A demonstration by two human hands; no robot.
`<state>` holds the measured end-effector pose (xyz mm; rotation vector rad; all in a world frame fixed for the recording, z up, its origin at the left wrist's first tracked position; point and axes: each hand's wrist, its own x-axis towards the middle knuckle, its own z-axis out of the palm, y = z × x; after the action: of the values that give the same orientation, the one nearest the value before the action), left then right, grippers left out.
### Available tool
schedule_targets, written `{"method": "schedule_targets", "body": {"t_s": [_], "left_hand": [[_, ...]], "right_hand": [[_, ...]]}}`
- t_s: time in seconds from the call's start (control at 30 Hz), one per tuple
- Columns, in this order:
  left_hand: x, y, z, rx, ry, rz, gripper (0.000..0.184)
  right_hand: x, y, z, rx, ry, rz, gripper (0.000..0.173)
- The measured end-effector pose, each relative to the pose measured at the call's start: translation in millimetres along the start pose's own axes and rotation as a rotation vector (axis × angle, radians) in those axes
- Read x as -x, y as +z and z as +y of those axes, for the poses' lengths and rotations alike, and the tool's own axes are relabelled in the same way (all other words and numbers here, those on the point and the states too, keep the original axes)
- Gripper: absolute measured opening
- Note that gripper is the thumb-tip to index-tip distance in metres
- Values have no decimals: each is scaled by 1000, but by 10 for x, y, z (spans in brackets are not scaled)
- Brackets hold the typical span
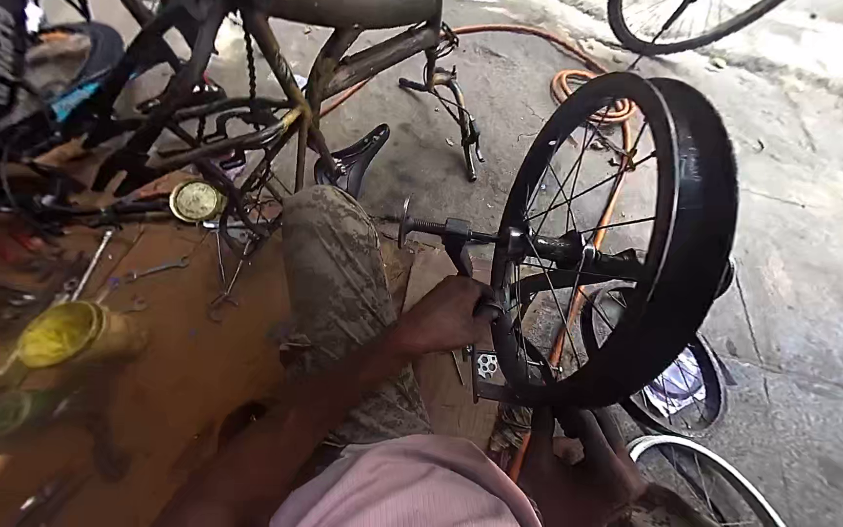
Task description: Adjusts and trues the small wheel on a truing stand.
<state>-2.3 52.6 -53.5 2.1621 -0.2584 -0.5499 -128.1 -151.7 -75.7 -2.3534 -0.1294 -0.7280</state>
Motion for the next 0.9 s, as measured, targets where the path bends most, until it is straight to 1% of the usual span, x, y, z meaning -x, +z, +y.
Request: {"method": "schedule_targets", "body": {"t_s": [0.1,0.17,0.27,0.37,0.4,0.47,0.53,0.6,0.7,0.83,0.9], "left_hand": [[-32,123,-22,22,6,-1,20],[-13,131,-5,88,24,9,20],[68,61,71,313,0,-30,21],[150,54,72,595,-86,-78,24],[187,65,80,647,-110,-69,24],[270,51,133,583,-145,-20,22],[327,11,152,452,-126,11,21],[363,-36,187,429,-100,16,22],[390,73,230,587,-99,38,24],[463,189,275,896,-207,-9,26],[474,218,313,943,-267,-4,23]], "right_hand": [[-19,1,-9,40,-13,22,22],[-18,8,3,14,-28,28,21],[-27,-17,14,3,-57,6,19],[-16,-7,12,28,-52,18,21],[-6,-6,12,32,-49,13,21],[2,-2,25,38,-49,-5,20],[-5,-10,20,37,-54,-17,19],[-15,0,9,40,-57,-15,18],[-20,-21,0,69,-71,-25,18],[-22,-13,-16,31,-65,-26,16],[-31,-19,-21,21,-62,-33,14]]}}
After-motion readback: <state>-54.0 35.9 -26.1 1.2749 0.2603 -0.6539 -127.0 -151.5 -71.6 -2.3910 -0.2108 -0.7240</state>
